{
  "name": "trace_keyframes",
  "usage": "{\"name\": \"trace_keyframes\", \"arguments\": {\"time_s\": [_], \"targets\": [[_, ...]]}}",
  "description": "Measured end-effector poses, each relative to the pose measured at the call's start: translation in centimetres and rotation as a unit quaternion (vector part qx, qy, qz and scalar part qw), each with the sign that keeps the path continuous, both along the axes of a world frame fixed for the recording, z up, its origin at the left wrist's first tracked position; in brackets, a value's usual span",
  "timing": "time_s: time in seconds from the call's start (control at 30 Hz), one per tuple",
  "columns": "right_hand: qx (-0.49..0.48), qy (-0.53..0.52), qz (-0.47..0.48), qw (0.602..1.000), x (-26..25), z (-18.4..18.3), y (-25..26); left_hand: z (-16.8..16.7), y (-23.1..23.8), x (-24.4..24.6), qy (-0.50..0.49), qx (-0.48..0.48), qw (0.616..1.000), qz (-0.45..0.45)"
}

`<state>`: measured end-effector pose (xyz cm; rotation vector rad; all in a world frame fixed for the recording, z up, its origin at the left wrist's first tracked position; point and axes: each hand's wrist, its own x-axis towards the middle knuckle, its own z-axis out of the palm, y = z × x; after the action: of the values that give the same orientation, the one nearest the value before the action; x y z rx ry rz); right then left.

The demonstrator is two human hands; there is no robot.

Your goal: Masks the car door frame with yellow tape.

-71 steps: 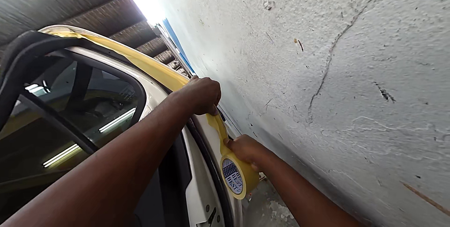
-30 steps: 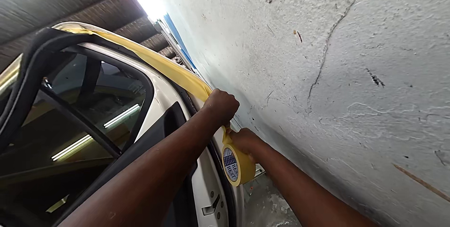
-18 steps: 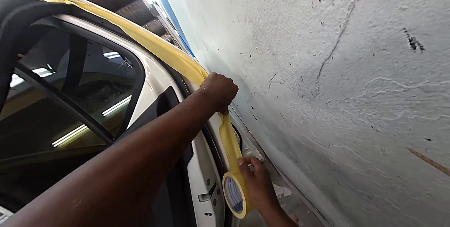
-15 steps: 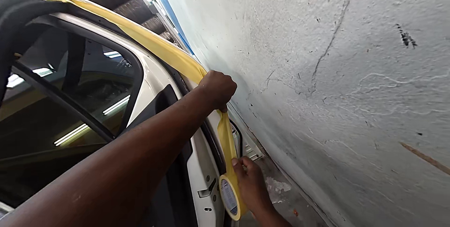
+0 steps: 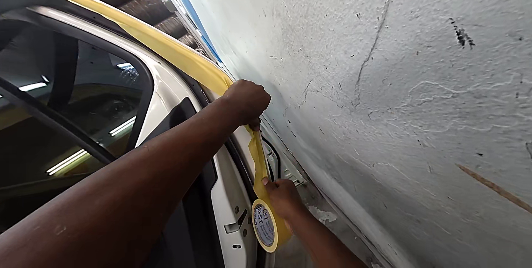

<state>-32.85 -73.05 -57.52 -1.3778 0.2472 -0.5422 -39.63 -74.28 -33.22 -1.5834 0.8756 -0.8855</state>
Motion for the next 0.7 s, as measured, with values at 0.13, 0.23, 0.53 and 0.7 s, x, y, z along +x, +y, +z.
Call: {"name": "trace_keyframes", "arguments": {"time_s": [0.13, 0.23, 0.53, 0.7], "targets": [[-0.007, 0.016, 0.012, 1.0, -0.1, 0.5, -0.3, -0.1, 0.3, 0.2, -0.003, 0.009, 1.0, -0.008], [-0.003, 0.005, 0.006, 1.0, 0.2, 0.3, -0.2, -0.2, 0.6, 0.2, -0.008, 0.013, 1.0, -0.016], [-0.031, 0.034, -0.006, 0.999, -0.3, 0.3, -0.2, 0.0, 0.4, 0.1, -0.013, 0.017, 1.0, -0.018], [-0.055, 0.072, -0.005, 0.996, -0.8, 1.2, -0.4, 0.0, 0.4, 0.1, -0.008, 0.023, 1.0, -0.016]]}}
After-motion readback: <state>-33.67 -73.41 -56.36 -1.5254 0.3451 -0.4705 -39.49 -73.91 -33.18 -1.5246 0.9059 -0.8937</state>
